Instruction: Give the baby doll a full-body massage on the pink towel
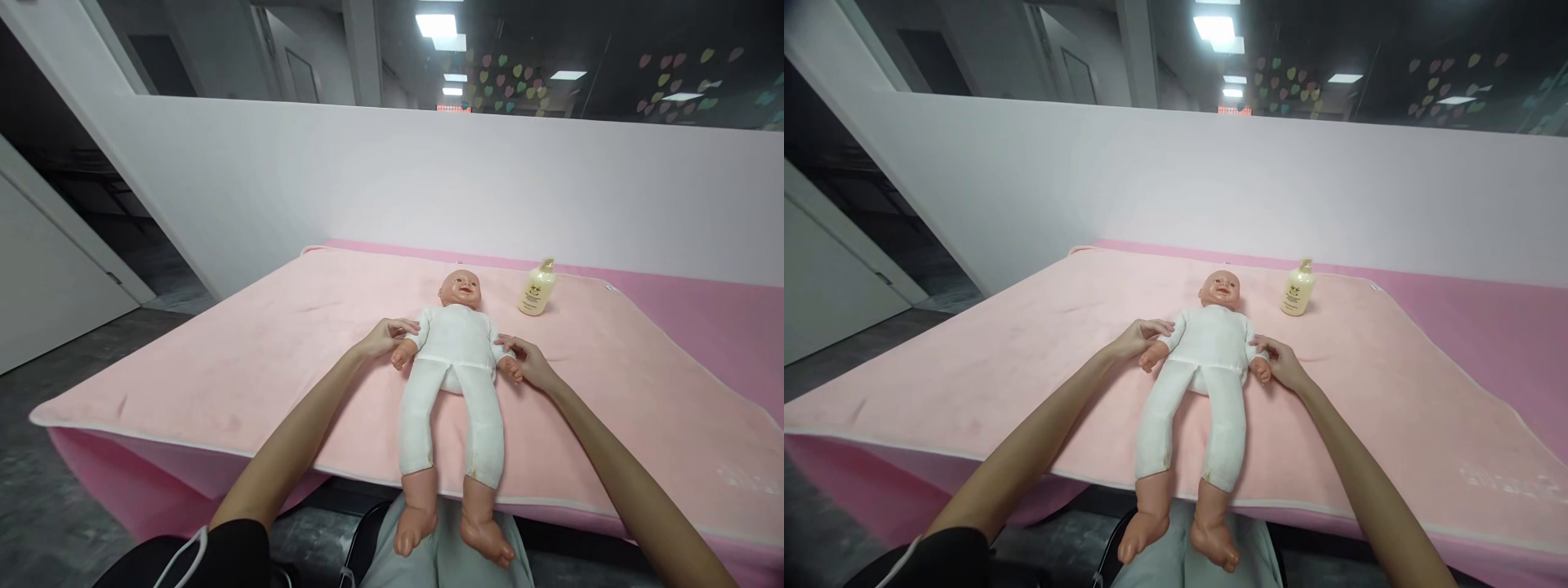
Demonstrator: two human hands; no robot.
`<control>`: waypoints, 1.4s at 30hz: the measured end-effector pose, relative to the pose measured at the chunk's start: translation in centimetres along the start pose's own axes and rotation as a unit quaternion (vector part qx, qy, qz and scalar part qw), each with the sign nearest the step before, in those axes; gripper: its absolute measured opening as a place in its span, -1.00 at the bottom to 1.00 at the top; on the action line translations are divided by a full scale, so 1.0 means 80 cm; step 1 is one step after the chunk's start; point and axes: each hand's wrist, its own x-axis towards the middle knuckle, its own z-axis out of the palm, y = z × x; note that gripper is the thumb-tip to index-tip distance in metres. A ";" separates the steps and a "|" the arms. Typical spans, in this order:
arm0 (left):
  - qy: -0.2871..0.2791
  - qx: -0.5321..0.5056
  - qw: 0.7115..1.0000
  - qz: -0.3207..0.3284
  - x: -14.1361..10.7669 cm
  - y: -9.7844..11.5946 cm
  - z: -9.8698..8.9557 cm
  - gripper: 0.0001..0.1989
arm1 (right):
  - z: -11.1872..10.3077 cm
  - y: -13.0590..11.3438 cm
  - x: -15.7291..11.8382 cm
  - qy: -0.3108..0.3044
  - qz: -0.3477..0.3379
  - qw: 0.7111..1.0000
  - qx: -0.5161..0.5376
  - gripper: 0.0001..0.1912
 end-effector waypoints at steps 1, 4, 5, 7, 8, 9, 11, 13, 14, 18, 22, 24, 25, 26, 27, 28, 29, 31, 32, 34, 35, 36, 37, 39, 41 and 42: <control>-0.004 -0.004 1.000 -0.002 0.000 0.001 -0.001 -0.79 | -0.001 0.000 0.001 0.000 -0.003 1.000 0.002 -0.83; -0.002 -0.021 1.000 -0.011 0.005 0.009 -0.001 -0.66 | -0.004 -0.005 0.017 0.026 0.008 0.999 0.017 -0.79; 0.015 -0.030 0.999 -0.008 0.010 0.012 0.001 -0.63 | -0.005 -0.007 0.027 0.057 0.015 0.998 0.029 -0.72; 0.074 -0.049 0.996 0.007 0.029 0.018 0.006 -0.58 | -0.004 -0.010 0.056 0.143 0.023 0.988 0.060 -0.59; 0.112 -0.057 0.992 0.009 0.042 0.018 0.010 -0.55 | -0.003 -0.011 0.073 0.183 0.024 0.980 0.073 -0.55; 0.151 -0.063 0.987 -0.001 0.055 0.017 0.014 -0.52 | 0.000 -0.009 0.089 0.208 0.025 0.975 0.077 -0.55; 0.222 -0.052 0.972 -0.057 0.082 0.009 0.022 -0.48 | 0.006 -0.003 0.117 0.217 0.044 0.973 0.057 -0.59; 0.268 -0.007 0.955 -0.127 0.103 -0.004 0.028 -0.51 | 0.014 0.008 0.132 0.218 0.095 0.971 -0.002 -0.66; 0.279 0.019 0.948 -0.153 0.110 -0.011 0.030 -0.54 | 0.017 0.013 0.136 0.222 0.126 0.966 -0.042 -0.70; 0.290 0.073 0.935 -0.191 0.123 -0.031 0.031 -0.65 | 0.025 0.025 0.136 0.248 0.220 0.928 -0.169 -0.81; 0.278 0.064 0.938 -0.195 0.125 -0.023 0.028 -0.66 | 0.024 0.015 0.140 0.244 0.245 0.925 -0.159 -0.90; 0.268 0.041 0.946 -0.176 0.117 -0.012 0.021 -0.57 | 0.018 0.003 0.138 0.241 0.239 0.931 -0.130 -0.90; 0.256 0.022 0.955 -0.150 0.110 -0.005 0.016 -0.53 | 0.013 -0.003 0.133 0.238 0.224 0.940 -0.097 -0.85; 0.239 0.000 0.964 -0.113 0.101 0.001 0.009 -0.51 | 0.007 -0.008 0.125 0.229 0.197 0.952 -0.054 -0.78; 0.215 -0.022 0.974 -0.069 0.089 0.007 0.002 -0.50 | 0.000 -0.013 0.113 0.212 0.160 0.964 -0.009 -0.71; 0.183 -0.040 0.982 -0.025 0.075 0.011 -0.006 -0.52 | -0.006 -0.017 0.099 0.188 0.116 0.975 0.038 -0.66; 0.147 -0.047 0.988 0.003 0.060 0.014 -0.012 -0.54 | -0.011 -0.019 0.082 0.154 0.072 0.983 0.066 -0.63; 0.051 -0.032 0.998 0.006 0.030 0.015 -0.021 -0.59 | -0.017 -0.018 0.047 0.072 0.016 0.995 0.060 -0.72; 0.006 -0.015 1.000 -0.002 0.018 0.013 -0.023 -0.64 | -0.018 -0.015 0.031 0.025 0.004 0.999 0.035 -0.79; -0.050 0.018 0.999 -0.005 0.000 0.004 -0.023 -0.75 | -0.016 -0.007 0.007 -0.021 -0.002 1.000 -0.007 -0.87; -0.059 0.029 0.998 0.000 -0.005 -0.001 -0.021 -0.80 | -0.014 -0.003 0.000 -0.034 -0.003 0.999 -0.025 -0.88; -0.062 0.036 0.997 0.005 -0.008 -0.007 -0.020 -0.84 | -0.012 0.001 -0.003 -0.041 -0.005 0.998 -0.037 -0.88; -0.066 0.038 0.997 0.008 -0.009 -0.012 -0.019 -0.87 | -0.011 0.004 -0.004 -0.045 -0.009 0.998 -0.046 -0.88; -0.074 0.042 0.996 0.012 -0.008 -0.019 -0.018 -0.87 | -0.010 0.008 -0.002 -0.052 -0.015 0.997 -0.060 -0.88; -0.077 0.052 0.996 0.017 -0.009 -0.022 -0.018 -0.82 | -0.009 0.010 0.001 -0.049 -0.016 0.996 -0.067 -0.87; -0.076 0.060 0.995 0.019 -0.010 -0.022 -0.017 -0.75 | -0.009 0.010 0.002 -0.046 -0.015 0.996 -0.070 -0.87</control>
